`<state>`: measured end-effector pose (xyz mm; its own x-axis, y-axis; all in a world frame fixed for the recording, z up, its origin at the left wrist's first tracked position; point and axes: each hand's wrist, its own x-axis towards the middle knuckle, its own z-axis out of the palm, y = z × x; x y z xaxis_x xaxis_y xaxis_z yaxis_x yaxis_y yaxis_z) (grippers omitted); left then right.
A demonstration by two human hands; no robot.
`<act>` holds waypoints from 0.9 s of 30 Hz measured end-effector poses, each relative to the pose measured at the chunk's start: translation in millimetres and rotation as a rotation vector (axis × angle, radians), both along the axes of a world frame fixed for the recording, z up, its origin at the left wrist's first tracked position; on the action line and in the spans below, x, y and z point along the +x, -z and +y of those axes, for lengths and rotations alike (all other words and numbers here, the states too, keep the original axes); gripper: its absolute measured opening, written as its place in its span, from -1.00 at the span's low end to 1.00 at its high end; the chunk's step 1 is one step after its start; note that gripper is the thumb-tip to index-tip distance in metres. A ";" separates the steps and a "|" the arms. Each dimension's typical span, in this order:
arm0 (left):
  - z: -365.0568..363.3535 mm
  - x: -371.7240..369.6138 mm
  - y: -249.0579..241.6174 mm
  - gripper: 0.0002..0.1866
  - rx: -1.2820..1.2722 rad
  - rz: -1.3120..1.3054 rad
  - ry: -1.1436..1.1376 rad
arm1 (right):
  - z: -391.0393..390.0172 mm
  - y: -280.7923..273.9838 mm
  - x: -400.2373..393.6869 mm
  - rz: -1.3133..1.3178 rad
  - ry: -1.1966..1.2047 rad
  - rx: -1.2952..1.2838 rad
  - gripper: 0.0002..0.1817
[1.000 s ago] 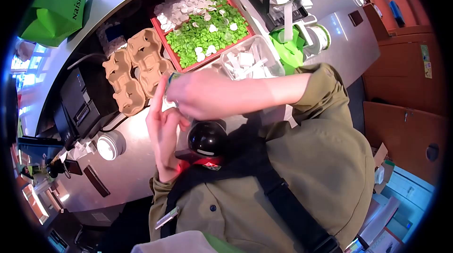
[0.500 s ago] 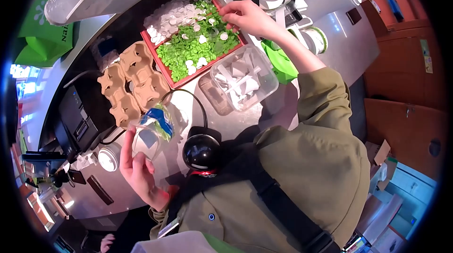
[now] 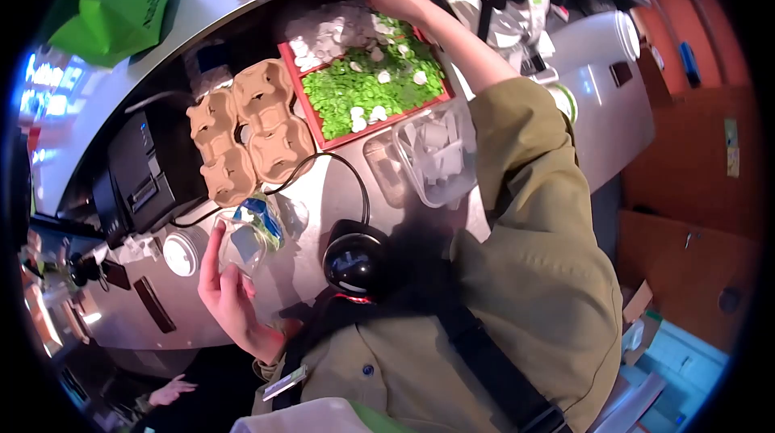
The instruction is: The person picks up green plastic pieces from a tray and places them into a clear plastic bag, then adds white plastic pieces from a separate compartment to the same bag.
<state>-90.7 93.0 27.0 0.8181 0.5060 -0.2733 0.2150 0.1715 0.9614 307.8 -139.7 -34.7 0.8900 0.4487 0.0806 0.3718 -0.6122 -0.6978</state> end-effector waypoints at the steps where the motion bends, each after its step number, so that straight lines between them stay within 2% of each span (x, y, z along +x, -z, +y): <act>1: 2.9 1.5 1.4 -0.48 0.018 0.006 0.008 | 7.9 15.0 16.6 -0.003 0.035 -0.059 -0.65; 3: 9.8 -1.2 4.6 -0.48 0.030 0.019 -0.001 | 18.2 31.1 38.9 -0.017 0.042 -0.137 -0.66; 5: 15.8 -5.4 10.0 -0.48 0.000 0.011 -0.009 | 28.6 48.4 70.8 -0.435 0.025 -0.599 -0.67; 6: 19.0 -6.3 10.0 -0.47 -0.029 0.000 0.000 | 14.0 77.2 106.0 -0.380 -0.005 -0.349 -0.63; 10: 26.9 -8.8 15.0 -0.46 -0.043 0.000 0.006 | 4.5 46.6 108.2 0.111 0.059 0.013 -0.50; 17: 39.4 -11.4 23.8 -0.49 -0.018 -0.026 -0.020 | 55.1 52.0 104.3 0.074 0.010 -0.032 -0.49; 27: 39.0 -12.2 27.9 -0.51 -0.048 -0.039 -0.005 | 65.2 42.5 84.5 0.061 -0.048 -0.039 -0.49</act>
